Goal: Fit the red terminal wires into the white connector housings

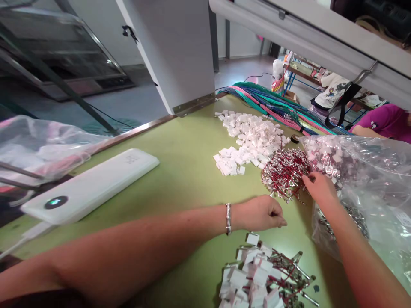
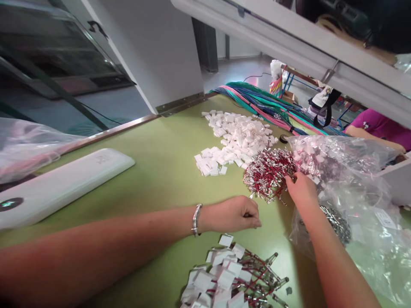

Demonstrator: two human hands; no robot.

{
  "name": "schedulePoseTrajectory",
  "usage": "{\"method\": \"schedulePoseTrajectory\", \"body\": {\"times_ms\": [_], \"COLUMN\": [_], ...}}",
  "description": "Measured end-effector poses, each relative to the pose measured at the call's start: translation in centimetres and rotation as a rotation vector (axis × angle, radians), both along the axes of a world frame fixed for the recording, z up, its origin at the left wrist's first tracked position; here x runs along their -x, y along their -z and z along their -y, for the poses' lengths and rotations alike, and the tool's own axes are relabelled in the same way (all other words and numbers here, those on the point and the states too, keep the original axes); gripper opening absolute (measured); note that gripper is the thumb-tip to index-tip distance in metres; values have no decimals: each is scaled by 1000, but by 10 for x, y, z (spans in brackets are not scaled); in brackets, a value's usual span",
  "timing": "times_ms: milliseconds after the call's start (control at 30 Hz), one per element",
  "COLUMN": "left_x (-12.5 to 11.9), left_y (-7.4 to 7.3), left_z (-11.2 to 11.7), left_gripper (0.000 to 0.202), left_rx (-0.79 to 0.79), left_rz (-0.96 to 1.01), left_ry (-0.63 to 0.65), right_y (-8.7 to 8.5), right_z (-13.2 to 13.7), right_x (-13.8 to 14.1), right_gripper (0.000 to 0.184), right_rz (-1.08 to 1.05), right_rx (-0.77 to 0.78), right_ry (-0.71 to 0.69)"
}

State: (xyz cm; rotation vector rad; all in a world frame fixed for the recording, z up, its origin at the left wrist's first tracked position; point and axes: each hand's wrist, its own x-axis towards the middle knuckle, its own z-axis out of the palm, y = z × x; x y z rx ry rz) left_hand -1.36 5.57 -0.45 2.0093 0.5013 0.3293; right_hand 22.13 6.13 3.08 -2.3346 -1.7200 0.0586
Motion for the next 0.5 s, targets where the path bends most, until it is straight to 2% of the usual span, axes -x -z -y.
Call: {"method": "schedulePoseTrajectory", "body": {"times_ms": [233,367,500], "left_x": [-1,0,0], "left_y": [-1,-2,-4], "left_z": [-1,-2,-2], "left_gripper": [28,27,26], "left_rx": [15,31,75], "left_rz": [-28,-27,-13], "left_ry": [6,12,-17], "right_y": [9,7,1], "right_z": [-7,2,19], "right_x": [-2,-11,-8], "right_gripper": [19,17,21], "right_rz": [-210,-451,-635], "right_rx": [46,34,-64], "right_ry": [25,35,51]}}
